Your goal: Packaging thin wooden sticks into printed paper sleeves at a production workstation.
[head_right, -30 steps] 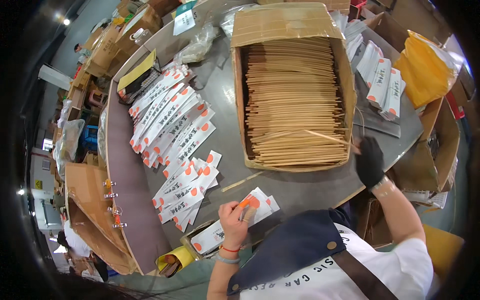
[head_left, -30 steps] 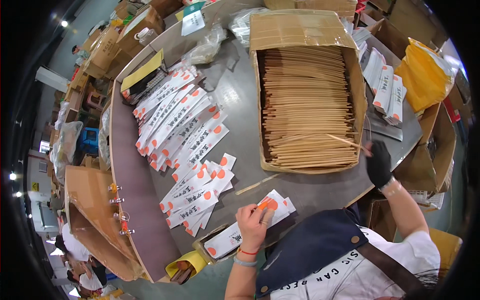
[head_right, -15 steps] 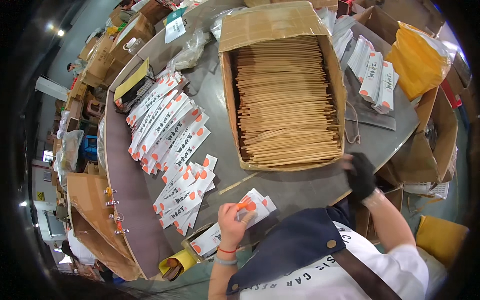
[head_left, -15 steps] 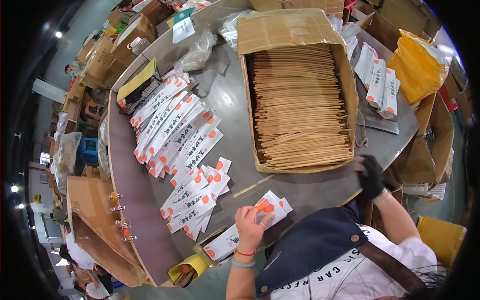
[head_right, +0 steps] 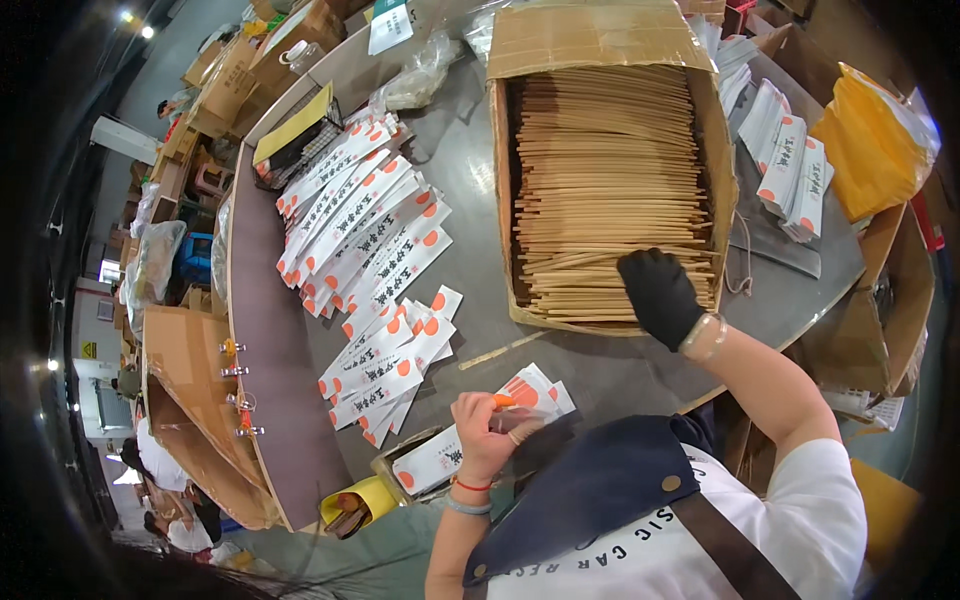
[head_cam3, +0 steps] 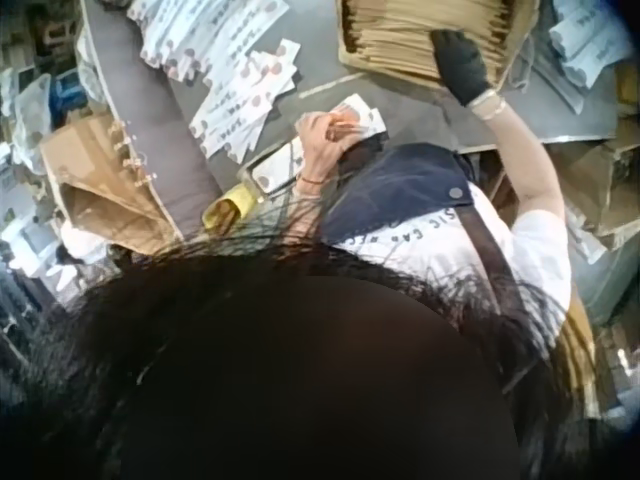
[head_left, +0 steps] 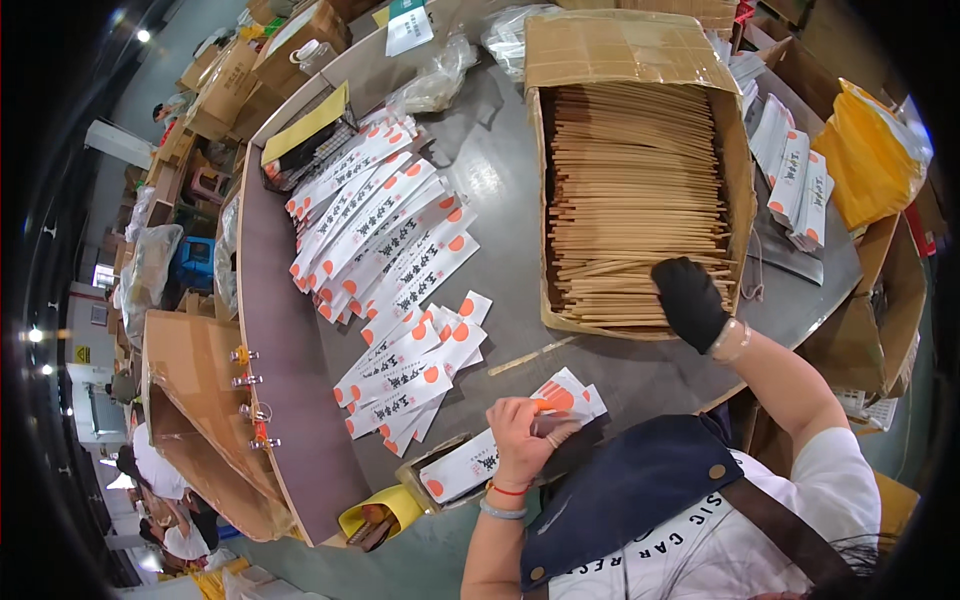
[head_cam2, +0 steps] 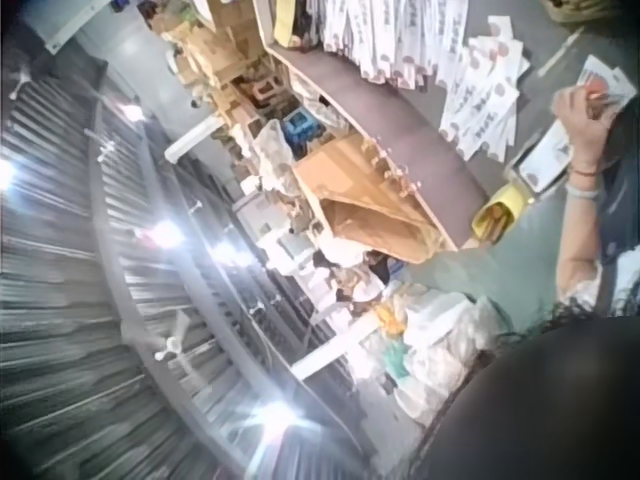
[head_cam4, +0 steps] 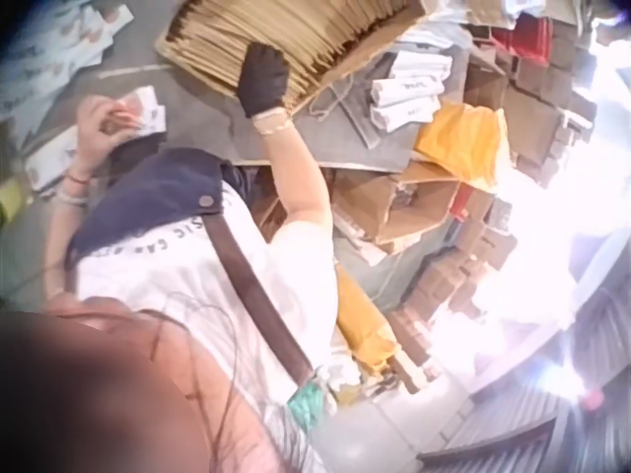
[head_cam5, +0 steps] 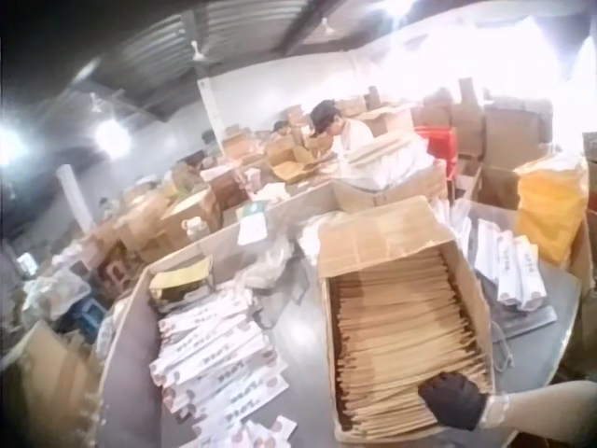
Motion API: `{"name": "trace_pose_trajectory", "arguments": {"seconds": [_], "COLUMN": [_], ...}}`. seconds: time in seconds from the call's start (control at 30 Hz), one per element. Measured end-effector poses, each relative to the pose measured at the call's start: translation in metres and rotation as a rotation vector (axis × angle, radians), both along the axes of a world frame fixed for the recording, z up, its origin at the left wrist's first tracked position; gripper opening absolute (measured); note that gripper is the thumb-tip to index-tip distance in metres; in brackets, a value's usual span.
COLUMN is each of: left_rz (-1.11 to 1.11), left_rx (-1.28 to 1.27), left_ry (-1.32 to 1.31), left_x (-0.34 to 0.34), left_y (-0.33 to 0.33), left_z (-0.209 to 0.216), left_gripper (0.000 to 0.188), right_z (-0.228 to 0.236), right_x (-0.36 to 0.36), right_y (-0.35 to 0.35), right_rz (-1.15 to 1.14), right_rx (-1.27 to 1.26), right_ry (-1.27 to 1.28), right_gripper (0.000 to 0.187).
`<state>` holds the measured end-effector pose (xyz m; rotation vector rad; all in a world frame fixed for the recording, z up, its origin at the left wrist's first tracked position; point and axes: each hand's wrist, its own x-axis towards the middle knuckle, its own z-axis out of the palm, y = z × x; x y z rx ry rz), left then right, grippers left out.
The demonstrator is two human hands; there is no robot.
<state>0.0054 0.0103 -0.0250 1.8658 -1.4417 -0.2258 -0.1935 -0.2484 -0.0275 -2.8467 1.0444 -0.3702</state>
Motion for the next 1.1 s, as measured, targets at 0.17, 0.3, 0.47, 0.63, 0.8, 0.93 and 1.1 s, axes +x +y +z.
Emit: {"name": "trace_pose_trajectory", "arguments": {"seconds": [0.17, 0.3, 0.47, 0.63, 0.8, 0.93, 1.1], "left_rz": [-0.021, -0.088, -0.078, -0.101, -0.208, -0.262, -0.325], "left_rx": [0.144, 0.081, 0.031, 0.044, 0.004, 0.038, 0.029], "left_ry": [0.129, 0.216, 0.235, 0.241, 0.026, -0.179, -0.177], "left_x": [0.006, 0.011, 0.012, 0.013, 0.006, 0.000, -0.013], "left_y": [0.008, 0.008, 0.006, 0.004, -0.010, -0.017, -0.030], "left_z": [-0.002, -0.006, -0.001, -0.001, 0.013, 0.043, 0.041], "left_gripper": [0.031, 0.025, 0.026, 0.026, 0.017, 0.013, 0.017], "right_z": [0.046, 0.045, 0.050, 0.047, 0.056, 0.052, 0.109], "right_x": [-0.022, -0.029, -0.032, -0.032, -0.006, -0.013, 0.028], "right_y": [0.029, 0.056, 0.057, 0.054, 0.065, 0.045, 0.088], "right_rz": [0.221, 0.371, 0.406, 0.499, 0.587, 0.464, 0.564], "right_rx": [0.267, 0.359, 0.421, 0.120, 0.050, 0.372, 0.350], "right_ry": [-0.044, -0.109, -0.084, -0.094, -0.065, 0.012, -0.165], "right_gripper": [0.023, 0.029, 0.036, 0.032, 0.030, 0.043, 0.050]}}
